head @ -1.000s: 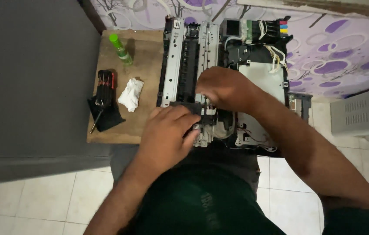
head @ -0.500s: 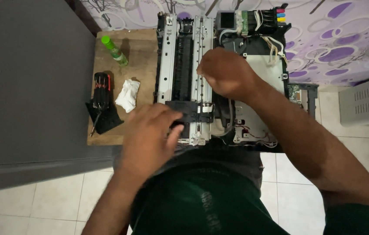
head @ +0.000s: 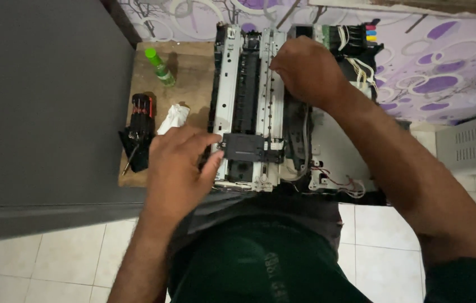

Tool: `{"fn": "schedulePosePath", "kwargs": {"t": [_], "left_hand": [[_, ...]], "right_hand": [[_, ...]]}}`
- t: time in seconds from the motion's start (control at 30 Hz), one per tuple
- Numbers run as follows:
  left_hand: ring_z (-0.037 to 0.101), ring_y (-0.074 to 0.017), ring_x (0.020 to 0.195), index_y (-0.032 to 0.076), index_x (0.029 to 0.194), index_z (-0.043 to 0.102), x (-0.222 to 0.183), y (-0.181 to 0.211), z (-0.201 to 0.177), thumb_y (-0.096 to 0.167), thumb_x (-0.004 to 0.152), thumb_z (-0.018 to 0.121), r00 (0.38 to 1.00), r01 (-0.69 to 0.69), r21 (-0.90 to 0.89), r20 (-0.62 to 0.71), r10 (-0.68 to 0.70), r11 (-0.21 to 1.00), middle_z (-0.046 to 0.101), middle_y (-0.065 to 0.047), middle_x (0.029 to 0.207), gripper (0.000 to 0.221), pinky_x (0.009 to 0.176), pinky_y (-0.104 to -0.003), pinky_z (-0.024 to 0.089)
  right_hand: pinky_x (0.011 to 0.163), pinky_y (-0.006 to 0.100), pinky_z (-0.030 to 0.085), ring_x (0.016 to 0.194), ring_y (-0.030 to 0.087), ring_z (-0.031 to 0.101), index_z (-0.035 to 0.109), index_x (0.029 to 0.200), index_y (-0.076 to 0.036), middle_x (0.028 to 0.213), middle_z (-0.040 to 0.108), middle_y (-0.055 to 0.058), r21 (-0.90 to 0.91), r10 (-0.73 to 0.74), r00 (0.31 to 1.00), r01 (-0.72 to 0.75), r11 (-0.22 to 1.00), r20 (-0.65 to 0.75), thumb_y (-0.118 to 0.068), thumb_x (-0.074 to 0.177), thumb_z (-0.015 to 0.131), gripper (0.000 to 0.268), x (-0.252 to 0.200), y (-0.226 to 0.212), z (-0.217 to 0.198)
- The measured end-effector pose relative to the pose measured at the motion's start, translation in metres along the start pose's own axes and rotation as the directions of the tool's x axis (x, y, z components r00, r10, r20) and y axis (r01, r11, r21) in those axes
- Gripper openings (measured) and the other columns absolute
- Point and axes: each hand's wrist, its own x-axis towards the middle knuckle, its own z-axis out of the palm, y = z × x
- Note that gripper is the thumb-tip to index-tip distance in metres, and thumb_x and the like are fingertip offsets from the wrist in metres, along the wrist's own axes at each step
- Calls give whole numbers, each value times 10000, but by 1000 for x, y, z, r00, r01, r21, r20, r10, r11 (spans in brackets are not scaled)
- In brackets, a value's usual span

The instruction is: Adjusting internal wiring and cleaning components of a disassembled printer on a workbench.

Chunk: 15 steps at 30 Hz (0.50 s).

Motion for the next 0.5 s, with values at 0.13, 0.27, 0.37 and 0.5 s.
{"fn": "schedulePosePath", "kwargs": {"t": [0.13, 0.27, 0.37, 0.5], "left_hand": [[623, -275, 1017, 97, 1137, 741, -1, -6, 5, 170, 890, 779, 987, -150, -5, -65, 149, 989, 691, -49, 1072, 261, 892, -470, 438], [351, -403, 1417, 146, 1297, 662, 1, 5, 5, 263, 819, 841, 991, -131, 50, 6, 131, 990, 516, -93, 1422, 524, 1088, -699, 249], [50, -441, 1532, 211, 1498, 472, 2, 18, 8, 411, 736, 896, 985, -49, 146, 173, 23, 988, 216, -127, 1645, 895, 1093, -825, 44], [-137, -492, 1543, 230, 1677, 157, -1, 31, 19, 475, 661, 994, 946, -126, 221, 321, 50, 967, -100, -159, 1722, 1339, 1065, -852, 38]], "right_hand": [[486, 315, 476, 598, 172, 521, 551, 615, -80, 576, 422, 19, 74, -40, 998, 42, 996, -38, 10, 1082, 697, 497, 8, 22, 28], [604, 305, 567, 692, 191, 634, 807, 948, -68, 752, 686, 92, 1, -133, 987, 134, 991, -94, -10, 1066, 664, 194, 19, 35, 34], [690, 307, 592, 734, 202, 666, 779, 941, -47, 815, 707, 119, 43, -235, 959, 245, 969, -158, 27, 1058, 702, 159, 26, 44, 36], [551, 224, 549, 691, 109, 643, 719, 895, -103, 794, 668, 39, -125, -333, 921, 313, 941, -202, -4, 1147, 664, 276, 32, 66, 49]]}}
